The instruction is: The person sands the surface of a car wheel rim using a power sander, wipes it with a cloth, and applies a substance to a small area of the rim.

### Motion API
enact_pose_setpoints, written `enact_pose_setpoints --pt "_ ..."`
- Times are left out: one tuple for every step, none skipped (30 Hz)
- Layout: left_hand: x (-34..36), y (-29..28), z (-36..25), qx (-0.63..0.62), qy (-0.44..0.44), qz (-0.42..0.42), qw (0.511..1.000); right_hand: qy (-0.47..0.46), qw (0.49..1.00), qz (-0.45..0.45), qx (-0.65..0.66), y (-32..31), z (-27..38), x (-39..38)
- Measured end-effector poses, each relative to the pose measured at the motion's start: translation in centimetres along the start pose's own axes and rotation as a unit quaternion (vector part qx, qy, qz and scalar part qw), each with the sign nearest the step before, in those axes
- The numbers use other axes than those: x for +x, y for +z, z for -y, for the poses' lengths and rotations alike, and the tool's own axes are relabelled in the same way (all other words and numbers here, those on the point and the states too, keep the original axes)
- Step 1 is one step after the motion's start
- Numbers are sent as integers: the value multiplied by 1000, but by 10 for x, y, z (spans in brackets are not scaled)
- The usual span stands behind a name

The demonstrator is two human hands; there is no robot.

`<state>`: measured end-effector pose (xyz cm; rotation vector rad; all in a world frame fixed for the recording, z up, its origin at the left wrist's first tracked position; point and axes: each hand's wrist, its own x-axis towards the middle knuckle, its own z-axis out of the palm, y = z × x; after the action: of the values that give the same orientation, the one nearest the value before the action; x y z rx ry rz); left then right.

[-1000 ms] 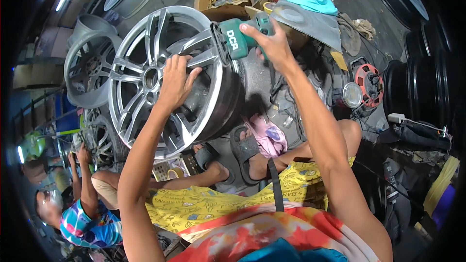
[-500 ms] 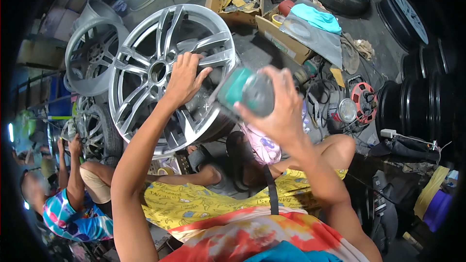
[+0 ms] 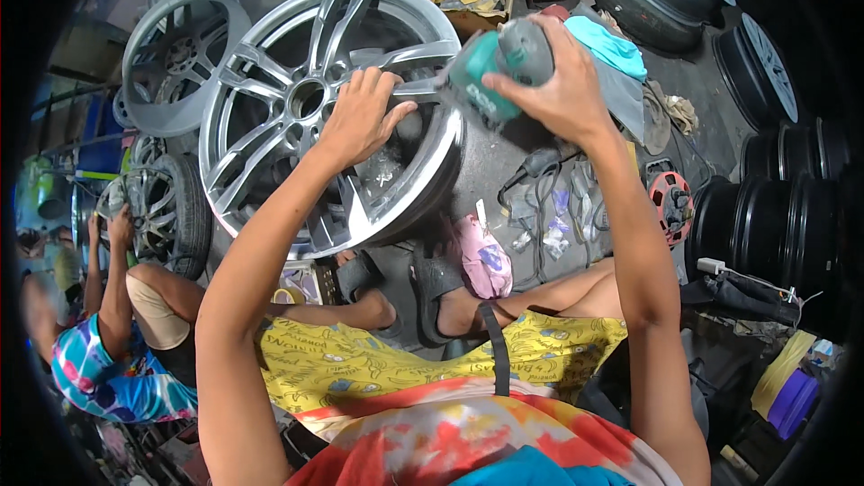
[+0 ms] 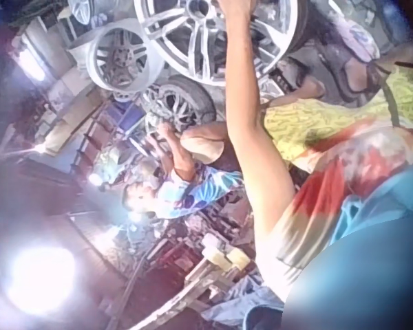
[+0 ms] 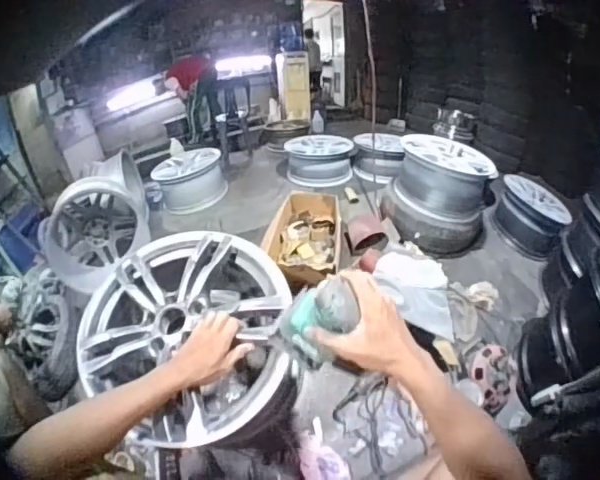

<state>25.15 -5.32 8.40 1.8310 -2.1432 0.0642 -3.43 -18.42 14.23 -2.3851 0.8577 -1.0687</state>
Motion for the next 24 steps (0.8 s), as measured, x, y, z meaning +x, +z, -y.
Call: enact_pose_setpoints --pt "0 1 0 -1 -2 0 1000 12 1000 -1 0 2 -7 8" --pt "-1 1 0 -4 -10 6 1000 -24 998 -41 -50 6 -8 13" --pt "-1 1 0 -4 -10 4 1000 -26 997 -41 -52 6 -9 12" --pt "-1 2 0 -4 -9 5 1000 -17 999 -18 -38 4 -9 8" --pt "-3 1 0 -2 -12 7 1000 -10 1000 6 -21 3 -2 4" --pt "-3 0 -1 -3 -15 7 1000 -26 999 13 -27 0 6 -4" --pt "-2 -2 -2 5 -14 9 1000 -26 999 16 -26 -2 11 -6" --pt "-1 -4 -3 12 -10 13 1000 -25 1000 10 -16 -4 16 -9" --pt "0 -4 -1 8 -5 2 1000 -24 1000 3 -6 -5 19 -12" --pt "-1 -3 -1 7 -5 -3 1000 -13 1000 4 -20 -1 13 -5" --pt "0 -1 0 4 -2 -10 1000 -10 1000 1 -23 2 4 3" --pt "0 1 0 4 2 -10 1000 5 1000 -8 -23 5 -5 11" --pt "-1 4 0 -1 -3 -3 1000 21 999 -18 -23 6 -10 12" --pt "1 6 -1 -6 -8 4 1000 13 999 -16 -42 6 -13 12" --pt "-1 3 0 -4 -11 3 1000 11 999 -16 -40 5 -6 9" --pt "-3 2 0 0 -14 7 1000 8 1000 -3 -30 4 4 -2" --pt "-5 1 -1 2 -18 11 1000 6 1000 11 -22 1 17 -15" --pt "-4 1 -2 0 -20 11 1000 -11 1000 -7 -7 2 28 -32" --pt "-2 1 -2 2 -13 5 1000 -11 1000 -4 -8 -1 39 -43" --pt "-3 -1 -1 9 -4 3 1000 10 1000 7 10 -3 52 -55" --pt "-3 -1 1 12 -4 6 1000 30 999 18 29 -4 58 -60" --pt "-4 -2 4 21 -5 -1 1000 23 999 14 43 -1 57 -58" --pt "-2 0 3 24 0 -10 1000 27 999 12 40 0 51 -53" --pt "-1 1 3 14 2 -9 1000 20 999 -14 32 4 38 -42"
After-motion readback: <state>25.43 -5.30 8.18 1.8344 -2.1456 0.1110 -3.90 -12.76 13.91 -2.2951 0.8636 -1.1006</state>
